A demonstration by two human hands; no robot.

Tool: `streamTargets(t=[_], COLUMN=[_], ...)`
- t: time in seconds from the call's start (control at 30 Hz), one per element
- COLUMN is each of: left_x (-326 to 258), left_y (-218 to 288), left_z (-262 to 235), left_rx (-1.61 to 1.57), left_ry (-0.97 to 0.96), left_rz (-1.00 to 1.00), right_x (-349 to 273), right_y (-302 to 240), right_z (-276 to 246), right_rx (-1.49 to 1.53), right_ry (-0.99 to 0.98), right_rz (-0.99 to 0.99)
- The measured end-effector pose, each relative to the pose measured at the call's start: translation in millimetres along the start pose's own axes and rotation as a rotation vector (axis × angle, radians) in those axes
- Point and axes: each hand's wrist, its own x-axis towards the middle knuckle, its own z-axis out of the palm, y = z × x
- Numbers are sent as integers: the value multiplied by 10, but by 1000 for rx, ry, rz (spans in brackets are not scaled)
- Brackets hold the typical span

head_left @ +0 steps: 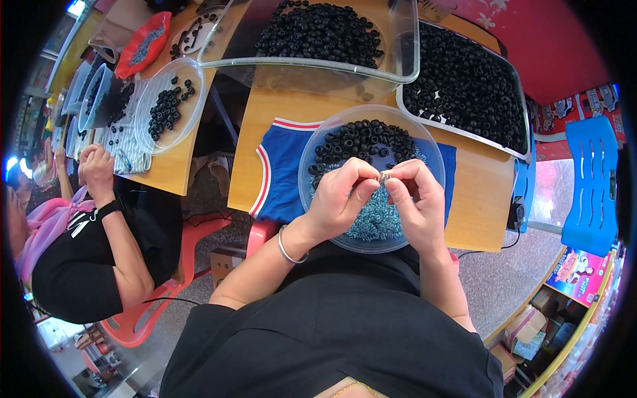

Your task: The person assembles small components by picking black plastic pieces and small springs from a bowl and inserting the springs into the plastic pieces by hand.

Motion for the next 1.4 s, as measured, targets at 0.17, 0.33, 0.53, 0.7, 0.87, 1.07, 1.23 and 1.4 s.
streamTargets(t=[0.17,0.33,0.53,0.7,0.87,1.07,1.23,1.4], left_x=[40,24,73,58,86,90,76,70], left_y=[26,24,22,42,74,62,47,53], left_z=[-30,-35,-41,6,96,92,55,33], left_rx=[61,-315,-256,-142,195,304,-77,-140], left_ry=[-35,-70,-158,-35,39,62,-69,-87], left_rz=[60,-201,-213,-223,-28,57,-272,-263], right_x=[-1,-22,-49,-55,-60,-61,-67,-76], right_y=[-15,39,103,118,125,184,187,185], right_z=[-35,-41,-55,-32,63,56,74,69], right_rx=[229,207,91,-37,107,599,547,565], right_ry=[-39,-96,-64,-23,99,77,76,51], right_rz=[199,60,35,-7,136,384,325,326])
